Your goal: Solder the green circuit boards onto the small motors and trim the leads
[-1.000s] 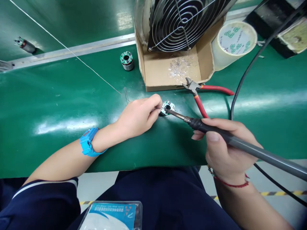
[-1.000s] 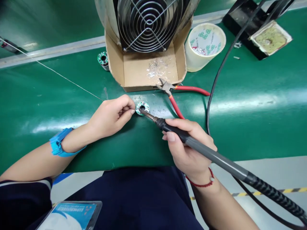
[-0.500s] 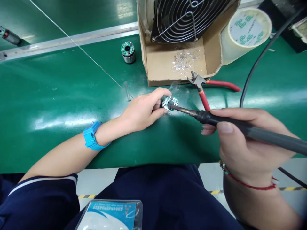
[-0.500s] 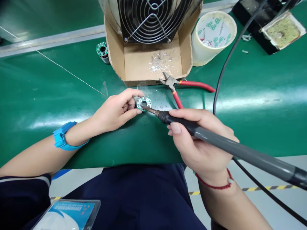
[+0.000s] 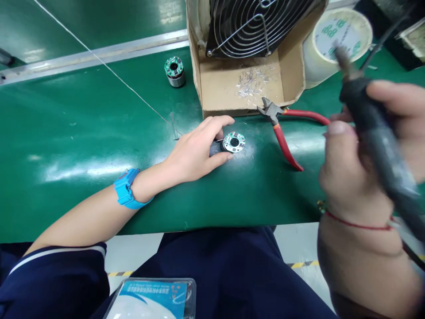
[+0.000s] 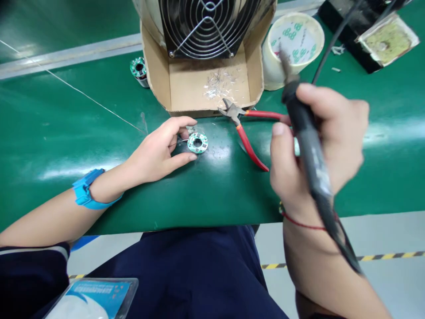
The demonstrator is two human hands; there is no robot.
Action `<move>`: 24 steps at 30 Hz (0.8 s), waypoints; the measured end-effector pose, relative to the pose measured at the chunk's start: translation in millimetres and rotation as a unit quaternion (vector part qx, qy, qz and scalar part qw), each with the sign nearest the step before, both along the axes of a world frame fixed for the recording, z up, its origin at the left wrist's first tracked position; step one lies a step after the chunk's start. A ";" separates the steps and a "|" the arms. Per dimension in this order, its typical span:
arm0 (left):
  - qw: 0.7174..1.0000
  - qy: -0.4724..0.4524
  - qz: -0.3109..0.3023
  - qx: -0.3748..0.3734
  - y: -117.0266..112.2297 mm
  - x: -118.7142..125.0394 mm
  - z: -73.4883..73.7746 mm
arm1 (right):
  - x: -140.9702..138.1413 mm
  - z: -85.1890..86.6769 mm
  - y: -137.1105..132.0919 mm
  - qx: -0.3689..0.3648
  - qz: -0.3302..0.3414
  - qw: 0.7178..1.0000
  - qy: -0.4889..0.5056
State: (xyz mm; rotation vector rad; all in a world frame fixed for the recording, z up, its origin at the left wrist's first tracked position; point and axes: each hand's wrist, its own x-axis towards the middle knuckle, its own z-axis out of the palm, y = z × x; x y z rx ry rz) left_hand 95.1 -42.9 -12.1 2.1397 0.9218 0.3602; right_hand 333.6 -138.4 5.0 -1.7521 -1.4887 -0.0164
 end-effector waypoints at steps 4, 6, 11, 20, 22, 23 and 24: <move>0.999 0.012 -0.020 0.022 -1.6 2.7 -3.0 | 26.8 -18.2 15.2 -0.061 0.064 0.994 -0.058; 0.999 0.009 -0.025 0.021 -2.7 3.7 -3.9 | 32.0 -30.2 15.3 -0.049 0.084 0.995 -0.012; 0.999 -0.032 -0.023 -0.010 -4.2 3.9 -1.7 | 34.5 -51.5 13.4 -0.136 0.108 0.976 -0.131; 0.999 -0.041 -0.008 -0.011 -10.3 4.0 4.1 | 22.5 -34.3 -11.5 -0.092 0.159 0.972 -0.145; 1.000 -0.027 -0.006 0.001 -11.8 4.3 4.5 | 17.3 -28.3 -16.7 -0.096 0.206 0.960 -0.167; 1.000 -0.023 -0.005 0.009 -12.4 4.3 4.6 | 15.7 -25.9 -17.9 -0.099 0.223 0.953 -0.181; 1.000 -0.019 -0.005 0.020 -13.0 4.3 4.5 | 14.7 -24.0 -18.3 -0.099 0.237 0.946 -0.197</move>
